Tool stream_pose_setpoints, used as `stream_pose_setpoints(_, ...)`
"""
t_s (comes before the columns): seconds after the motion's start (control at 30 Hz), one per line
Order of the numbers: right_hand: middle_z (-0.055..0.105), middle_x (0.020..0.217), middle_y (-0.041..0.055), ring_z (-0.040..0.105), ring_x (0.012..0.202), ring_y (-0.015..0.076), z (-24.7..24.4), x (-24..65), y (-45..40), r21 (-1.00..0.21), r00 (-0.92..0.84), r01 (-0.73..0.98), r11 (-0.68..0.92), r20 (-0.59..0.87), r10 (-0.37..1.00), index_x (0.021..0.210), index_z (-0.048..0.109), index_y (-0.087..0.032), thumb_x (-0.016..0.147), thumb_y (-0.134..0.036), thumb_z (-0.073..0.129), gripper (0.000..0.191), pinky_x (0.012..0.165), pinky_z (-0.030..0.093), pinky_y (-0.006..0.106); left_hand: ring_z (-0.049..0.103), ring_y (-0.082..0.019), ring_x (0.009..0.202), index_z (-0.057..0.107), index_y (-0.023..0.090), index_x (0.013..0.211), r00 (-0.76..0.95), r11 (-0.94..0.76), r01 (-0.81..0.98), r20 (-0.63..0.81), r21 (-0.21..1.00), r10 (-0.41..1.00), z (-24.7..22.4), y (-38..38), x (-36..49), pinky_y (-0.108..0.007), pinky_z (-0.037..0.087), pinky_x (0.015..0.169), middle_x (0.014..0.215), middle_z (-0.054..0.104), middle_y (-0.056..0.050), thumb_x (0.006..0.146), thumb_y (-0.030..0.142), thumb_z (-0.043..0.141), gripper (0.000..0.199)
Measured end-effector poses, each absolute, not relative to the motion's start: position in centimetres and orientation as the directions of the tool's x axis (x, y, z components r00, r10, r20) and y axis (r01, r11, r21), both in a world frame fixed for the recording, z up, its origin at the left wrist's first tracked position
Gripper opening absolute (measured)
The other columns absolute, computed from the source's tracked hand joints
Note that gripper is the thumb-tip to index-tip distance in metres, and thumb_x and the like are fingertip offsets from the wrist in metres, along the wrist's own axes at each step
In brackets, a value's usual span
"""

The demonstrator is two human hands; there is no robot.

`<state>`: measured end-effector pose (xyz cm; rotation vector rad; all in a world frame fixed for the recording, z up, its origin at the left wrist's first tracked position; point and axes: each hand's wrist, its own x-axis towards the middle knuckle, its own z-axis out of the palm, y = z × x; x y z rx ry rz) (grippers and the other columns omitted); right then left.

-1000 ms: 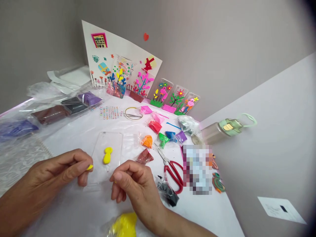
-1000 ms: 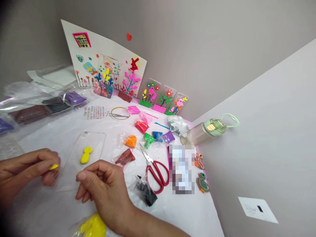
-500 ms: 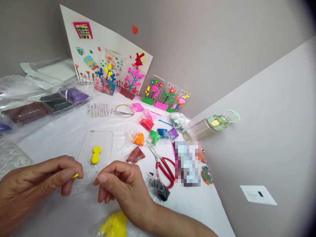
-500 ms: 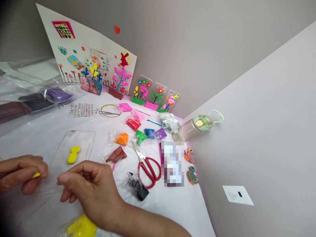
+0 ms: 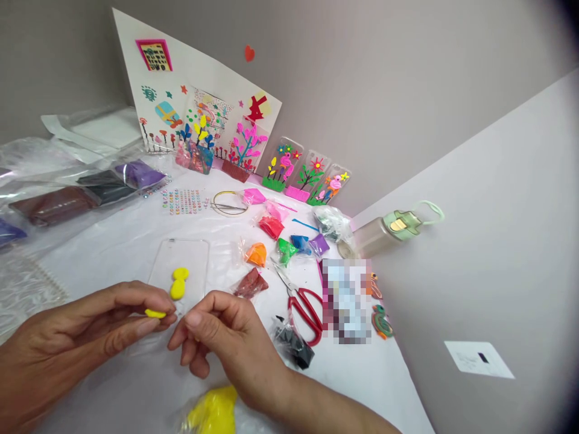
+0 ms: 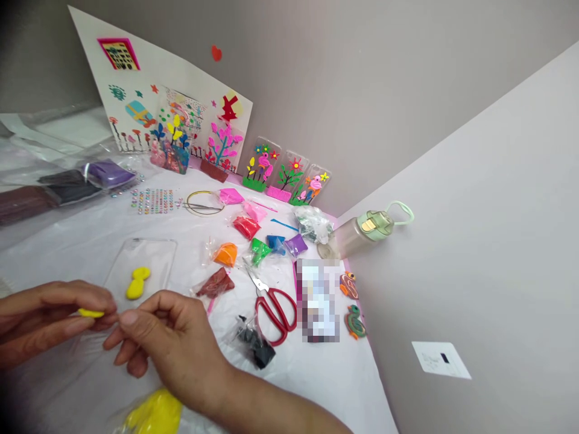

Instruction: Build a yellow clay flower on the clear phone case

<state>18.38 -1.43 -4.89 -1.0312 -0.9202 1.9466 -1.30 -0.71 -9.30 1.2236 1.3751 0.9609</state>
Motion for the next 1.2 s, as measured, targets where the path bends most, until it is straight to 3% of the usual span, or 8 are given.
stream_pose_setpoints(0.13,0.062,0.067,-0.0029,0.040,0.048,0.0049,-5.3,18.5,-1.5,-0.839,-0.388,-0.250,-0.482,-0.370,0.844,0.074,0.059,-0.019,0.082,-0.056,0.076,0.042,0.048,0.029,0.020,0.073,-0.016,0.077,0.073,0.029,0.084,0.106,0.287,0.047,-0.290,0.957,0.951,-7.6,-0.5,-1.1,-0.018,0.059,0.071,0.076,0.074,0.007,0.068,0.032,0.082,0.019)
stream_pose_setpoints(0.3,0.062,0.067,-0.0039,0.034,0.049,0.0052,-4.8,18.4,-1.3,-0.895,-0.338,-0.192,-0.404,-0.326,0.883,0.077,0.061,-0.018,0.082,-0.053,0.078,0.038,0.049,0.026,0.022,0.072,-0.017,0.082,0.074,0.029,0.083,0.300,0.317,0.090,-0.329,0.944,0.895,-7.3,-0.3,-2.1,-0.021,0.058,0.076,0.081,0.074,0.004,0.080,0.038,0.077,0.010)
stream_pose_setpoints(0.47,0.061,0.067,-0.0041,0.040,0.056,0.0077,-4.1,18.1,-1.5,-0.916,-0.292,-0.143,-0.374,-0.322,0.901,0.079,0.065,-0.018,0.075,-0.047,0.085,0.035,0.056,0.032,0.022,0.069,-0.016,0.083,0.075,0.030,0.083,0.309,0.366,0.084,-0.374,0.927,0.875,-7.7,-0.7,-2.2,-0.021,0.055,0.074,0.083,0.072,0.004,0.083,0.043,0.075,0.013)
stream_pose_setpoints(0.6,0.047,0.058,-0.0081,0.034,0.055,0.0083,-4.1,17.8,-1.8,-0.930,-0.237,-0.109,-0.350,-0.318,0.918,0.078,0.067,-0.020,0.072,-0.042,0.088,0.031,0.052,0.026,0.022,0.068,-0.016,0.080,0.075,0.029,0.077,0.279,0.361,0.097,-0.374,0.927,0.885,-7.3,-0.9,-1.7,-0.021,0.053,0.071,0.078,0.071,0.004,0.081,0.041,0.076,0.013)
stream_pose_setpoints(0.67,0.042,0.057,-0.0092,0.030,0.054,0.0079,-4.2,17.7,-1.9,-0.937,-0.235,-0.104,-0.335,-0.304,0.923,0.078,0.068,-0.020,0.072,-0.041,0.088,0.029,0.050,0.024,0.022,0.068,-0.016,0.078,0.075,0.030,0.085,0.268,0.365,0.068,-0.369,0.929,0.890,-7.0,-0.8,-1.4,-0.021,0.054,0.071,0.077,0.071,0.004,0.078,0.040,0.078,0.012)
stream_pose_setpoints(0.83,0.044,0.058,-0.0090,0.029,0.052,0.0076,-4.3,17.6,-2.0,-0.933,-0.248,-0.109,-0.344,-0.309,0.918,0.080,0.070,-0.021,0.072,-0.040,0.088,0.028,0.048,0.022,0.023,0.065,-0.016,0.074,0.072,0.027,0.079,0.221,0.339,0.060,-0.344,0.939,0.913,-6.6,-0.9,-1.2,-0.021,0.053,0.068,0.074,0.068,0.004,0.076,0.040,0.079,0.015)
stream_pose_setpoints(1.0,0.036,0.051,-0.0113,0.025,0.048,0.0073,-4.2,17.5,-2.2,-0.933,-0.260,-0.090,-0.348,-0.315,0.913,0.079,0.069,-0.021,0.070,-0.038,0.089,0.028,0.046,0.018,0.023,0.066,-0.016,0.078,0.072,0.029,0.079,0.360,0.287,0.077,-0.295,0.955,0.885,-7.6,-1.1,-1.6,-0.021,0.054,0.069,0.079,0.067,0.004,0.082,0.041,0.075,0.013)
stream_pose_setpoints(1.2,0.035,0.050,-0.0105,0.025,0.048,0.0076,-4.3,17.6,-2.1,-0.951,-0.210,0.008,-0.309,-0.304,0.929,0.079,0.069,-0.020,0.074,-0.042,0.085,0.027,0.046,0.016,0.024,0.068,-0.018,0.080,0.074,0.029,0.078,0.238,0.305,0.153,-0.334,0.940,0.912,-6.9,-1.5,-1.2,-0.022,0.055,0.072,0.078,0.070,0.003,0.081,0.042,0.072,0.014)
